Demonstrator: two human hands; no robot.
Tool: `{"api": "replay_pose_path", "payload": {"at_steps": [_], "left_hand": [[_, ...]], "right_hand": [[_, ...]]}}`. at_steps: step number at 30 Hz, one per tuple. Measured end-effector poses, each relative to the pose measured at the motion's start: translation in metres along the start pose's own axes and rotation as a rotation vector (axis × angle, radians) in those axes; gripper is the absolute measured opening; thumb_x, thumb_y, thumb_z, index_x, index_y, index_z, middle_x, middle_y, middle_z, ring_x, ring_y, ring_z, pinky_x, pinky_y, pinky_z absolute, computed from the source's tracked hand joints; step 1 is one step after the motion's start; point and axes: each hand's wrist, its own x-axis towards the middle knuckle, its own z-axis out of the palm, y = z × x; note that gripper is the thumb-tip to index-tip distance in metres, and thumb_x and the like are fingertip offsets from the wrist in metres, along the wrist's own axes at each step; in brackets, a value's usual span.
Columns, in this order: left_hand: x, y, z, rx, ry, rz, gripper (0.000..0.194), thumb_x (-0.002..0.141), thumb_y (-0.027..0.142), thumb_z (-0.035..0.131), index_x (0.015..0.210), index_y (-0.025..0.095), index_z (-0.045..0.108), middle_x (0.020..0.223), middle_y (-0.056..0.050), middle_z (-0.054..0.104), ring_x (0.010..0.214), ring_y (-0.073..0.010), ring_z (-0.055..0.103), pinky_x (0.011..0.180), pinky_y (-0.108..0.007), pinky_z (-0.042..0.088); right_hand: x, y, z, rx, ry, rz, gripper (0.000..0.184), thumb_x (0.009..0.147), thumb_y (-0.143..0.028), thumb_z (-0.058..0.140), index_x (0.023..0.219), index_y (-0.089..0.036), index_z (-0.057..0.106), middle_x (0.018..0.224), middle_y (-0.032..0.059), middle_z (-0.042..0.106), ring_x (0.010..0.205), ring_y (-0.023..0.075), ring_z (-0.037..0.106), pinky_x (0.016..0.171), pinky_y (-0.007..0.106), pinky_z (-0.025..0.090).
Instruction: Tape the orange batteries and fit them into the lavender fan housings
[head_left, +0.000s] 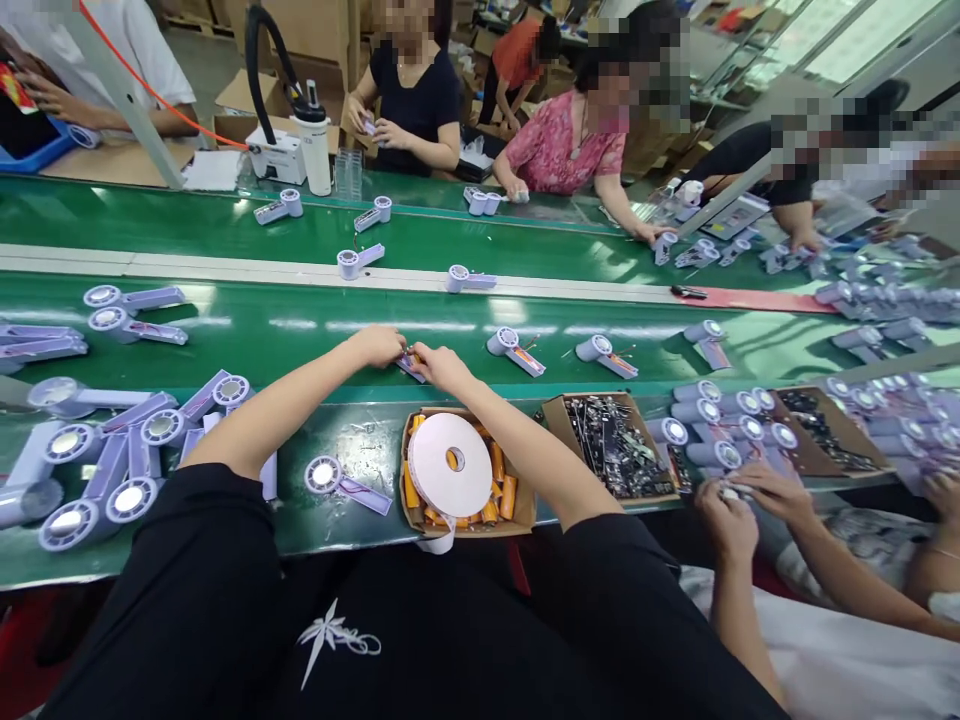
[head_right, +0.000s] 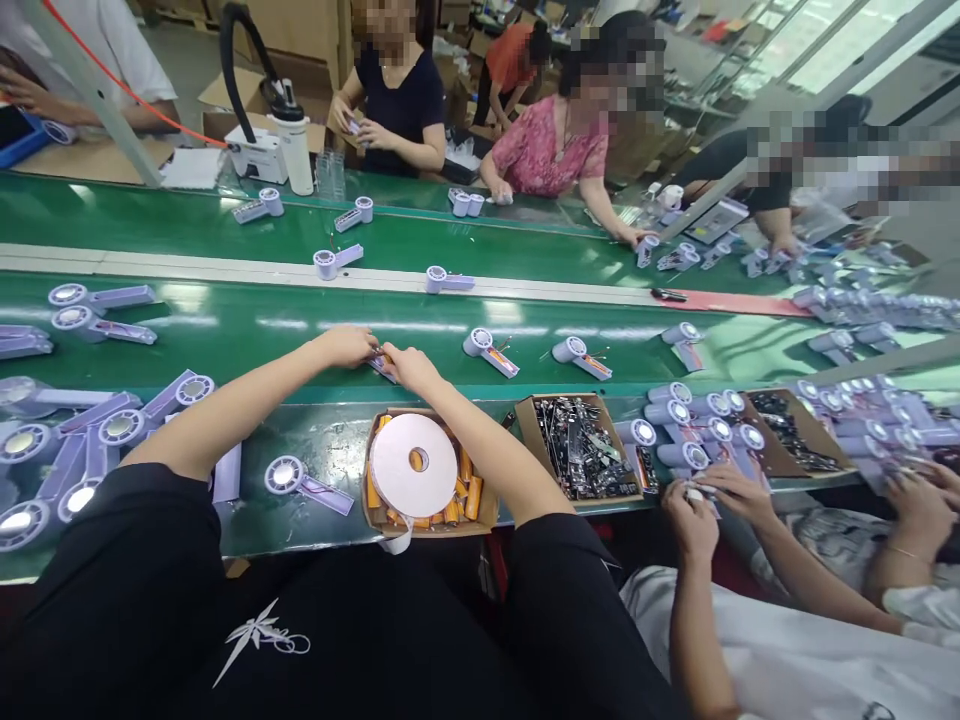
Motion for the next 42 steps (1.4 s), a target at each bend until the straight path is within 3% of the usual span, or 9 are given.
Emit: {"api": "replay_pose_path", "payload": {"at_steps": [5,11,15,19,23,26,35,42], "left_hand": [[0.002,0.025,0.005,0.135,-0.013,-0.02,0.017,0.091,0.013,0.07,0.1,0.016,0.084,0.112,-0.021,0.083,0.119,-0.0334,0.072,0.103,-0.041,0.056],[0.011,0.03,0.007,0.113,-0.064,-0.089,0.02,0.087,0.006,0.072,0.097,0.017,0.086,0.118,-0.021,0.083,0.128,-0.033,0.07,0.101,-0.038,0.057],[0.024,0.031,0.0,0.025,-0.083,-0.139,0.014,0.079,0.012,0.081,0.092,0.017,0.086,0.101,-0.019,0.084,0.107,-0.0302,0.077,0.089,-0.034,0.057],[0.035,0.028,-0.007,-0.089,-0.054,-0.146,0.008,0.08,0.02,0.082,0.087,0.022,0.083,0.092,-0.009,0.084,0.09,-0.0255,0.077,0.079,-0.031,0.054],[0.039,0.023,0.003,-0.164,0.077,-0.204,0.024,0.099,0.023,0.06,0.114,0.019,0.078,0.111,-0.012,0.083,0.1,-0.026,0.077,0.085,-0.032,0.053],[0.041,0.025,0.015,-0.218,0.139,-0.25,0.031,0.105,0.022,0.049,0.127,0.016,0.07,0.121,-0.015,0.081,0.108,-0.0267,0.075,0.091,-0.034,0.053],[0.052,0.028,0.021,-0.4,0.19,-0.311,0.02,0.105,0.019,0.053,0.117,0.021,0.069,0.108,-0.006,0.083,0.099,-0.0199,0.073,0.093,-0.03,0.053],[0.059,0.036,0.017,-0.422,0.239,-0.365,0.023,0.11,0.036,0.061,0.118,0.017,0.07,0.109,-0.007,0.079,0.099,-0.0207,0.073,0.099,-0.04,0.057]], "right_hand": [[-0.012,0.001,0.001,0.008,0.055,-0.008,0.037,0.111,-0.036,0.057,0.145,-0.023,0.065,0.118,0.0138,0.087,0.107,0.0311,0.083,0.082,0.03,0.055],[-0.008,0.015,0.021,0.044,0.16,-0.042,0.035,0.104,-0.037,0.062,0.135,-0.024,0.072,0.107,0.0139,0.088,0.096,0.0336,0.085,0.075,0.033,0.057],[-0.007,0.022,0.025,0.089,0.196,0.007,0.034,0.103,-0.037,0.065,0.133,-0.025,0.074,0.103,0.0126,0.088,0.096,0.0333,0.084,0.074,0.033,0.056],[-0.019,0.022,0.01,0.005,0.13,0.032,0.038,0.108,-0.039,0.059,0.14,-0.023,0.071,0.112,0.0153,0.087,0.102,0.0337,0.083,0.079,0.034,0.057],[-0.019,0.018,0.0,-0.066,0.062,0.035,0.04,0.112,-0.039,0.056,0.149,-0.026,0.067,0.121,0.0162,0.084,0.11,0.0326,0.081,0.088,0.035,0.058],[-0.01,0.014,0.0,-0.079,0.02,0.036,0.043,0.113,-0.04,0.056,0.153,-0.028,0.066,0.126,0.0193,0.082,0.114,0.0341,0.08,0.093,0.038,0.058],[0.007,0.017,-0.003,-0.077,-0.107,-0.006,0.049,0.106,-0.044,0.069,0.151,-0.025,0.072,0.141,0.0242,0.076,0.129,0.0398,0.075,0.105,0.048,0.06],[-0.012,0.037,-0.008,0.012,-0.049,-0.046,0.052,0.114,-0.047,0.056,0.165,-0.034,0.059,0.144,0.0108,0.079,0.124,0.0295,0.077,0.107,0.038,0.058]]}}
